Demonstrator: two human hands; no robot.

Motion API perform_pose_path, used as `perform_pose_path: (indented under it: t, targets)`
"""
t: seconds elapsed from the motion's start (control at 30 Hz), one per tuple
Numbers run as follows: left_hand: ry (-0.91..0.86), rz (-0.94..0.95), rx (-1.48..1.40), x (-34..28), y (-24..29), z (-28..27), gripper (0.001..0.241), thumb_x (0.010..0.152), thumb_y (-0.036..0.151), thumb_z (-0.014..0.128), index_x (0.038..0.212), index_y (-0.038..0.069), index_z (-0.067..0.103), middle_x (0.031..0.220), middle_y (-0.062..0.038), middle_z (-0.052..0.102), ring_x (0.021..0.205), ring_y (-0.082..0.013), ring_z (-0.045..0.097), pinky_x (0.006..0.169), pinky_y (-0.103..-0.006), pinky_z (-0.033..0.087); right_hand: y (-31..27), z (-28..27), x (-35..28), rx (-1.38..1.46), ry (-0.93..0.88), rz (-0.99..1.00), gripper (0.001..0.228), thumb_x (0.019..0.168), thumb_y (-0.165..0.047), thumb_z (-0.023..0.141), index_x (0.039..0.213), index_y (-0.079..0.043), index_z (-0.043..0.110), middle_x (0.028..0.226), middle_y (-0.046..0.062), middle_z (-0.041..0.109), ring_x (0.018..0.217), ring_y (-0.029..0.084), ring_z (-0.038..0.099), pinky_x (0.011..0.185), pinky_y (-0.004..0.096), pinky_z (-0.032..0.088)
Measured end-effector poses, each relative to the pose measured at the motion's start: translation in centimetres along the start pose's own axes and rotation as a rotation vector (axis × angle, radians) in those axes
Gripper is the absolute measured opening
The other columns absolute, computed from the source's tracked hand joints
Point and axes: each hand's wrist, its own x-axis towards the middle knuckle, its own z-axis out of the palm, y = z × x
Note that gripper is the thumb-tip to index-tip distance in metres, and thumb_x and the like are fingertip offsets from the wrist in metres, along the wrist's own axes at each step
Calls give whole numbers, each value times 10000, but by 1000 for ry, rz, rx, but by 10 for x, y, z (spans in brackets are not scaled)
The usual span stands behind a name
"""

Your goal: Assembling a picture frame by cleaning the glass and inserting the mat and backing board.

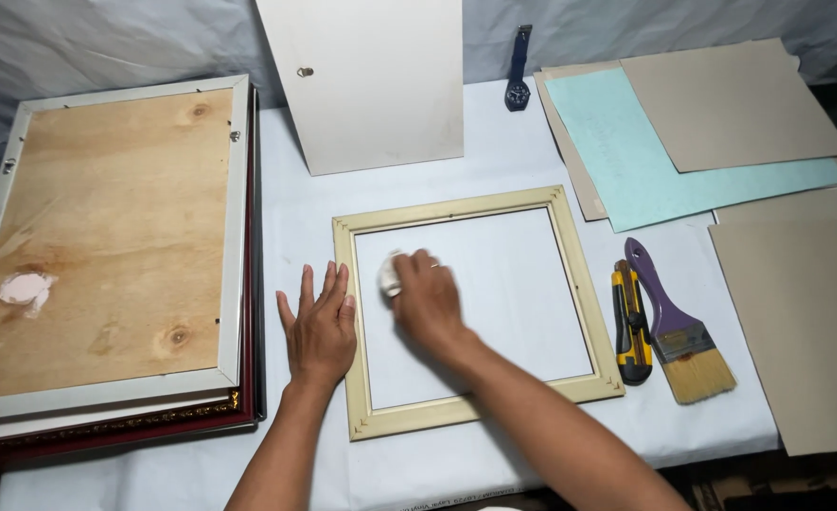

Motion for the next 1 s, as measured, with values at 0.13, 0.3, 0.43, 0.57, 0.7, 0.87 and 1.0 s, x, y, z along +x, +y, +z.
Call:
perform_pose_path:
  t: [0.13,0.3,0.43,0.57,0.7,0.87,1.0]
  targets:
    - [-5,1,-15,-2,0,2,502,1074,390,304,1565,314,374,1630,81,354,1564,-221,173,1240,-600,7,103,-75,-12,-143,-64,287,443,746,22,634,1181,-55,615,1037,213,612,932,464,637,803,546,503]
    - [-7,-6,-7,-2,3,-3,501,1073,395,307,1564,317,370,1629,83,348,1562,-229,178,1233,-613,21,148,-88,-18,-270,8,413,441,783,8,652,1220,-38,626,1097,202,599,1028,442,640,854,513,496]
    - [-9,-4,-8,-2,1,-3,505,1068,387,305,1564,318,371,1628,84,350,1561,-227,172,1232,-612,21,61,-44,-8,-114,-16,223,411,739,63,587,1135,-33,638,1018,226,601,935,482,619,790,560,510]
    - [-5,13,9,-1,-1,-2,503,1072,388,299,1566,325,362,1631,84,343,1561,-231,169,1229,-616,22,20,7,36,-35,-73,-121,360,775,-32,616,1085,-196,698,979,64,645,943,331,636,814,446,519]
    - [1,16,-13,-2,1,-5,495,1082,375,295,1567,307,371,1627,62,359,1557,-243,184,1228,-616,26,6,2,78,3,-97,-186,309,836,-79,614,1071,-234,743,978,40,702,945,298,646,805,398,520]
    - [-38,-6,0,-3,1,-7,504,1078,379,287,1573,312,355,1633,65,346,1563,-237,168,1234,-606,17,-13,-29,1,97,-179,-279,286,849,-72,624,1059,-227,740,946,61,703,877,327,644,741,424,534]
    - [32,45,57,0,0,0,480,1027,324,373,1497,244,421,1563,48,430,1538,-242,166,1229,-620,-27,-38,-57,-86,239,-281,-328,342,792,-117,805,1123,-113,722,1061,47,688,847,230,567,717,337,506]
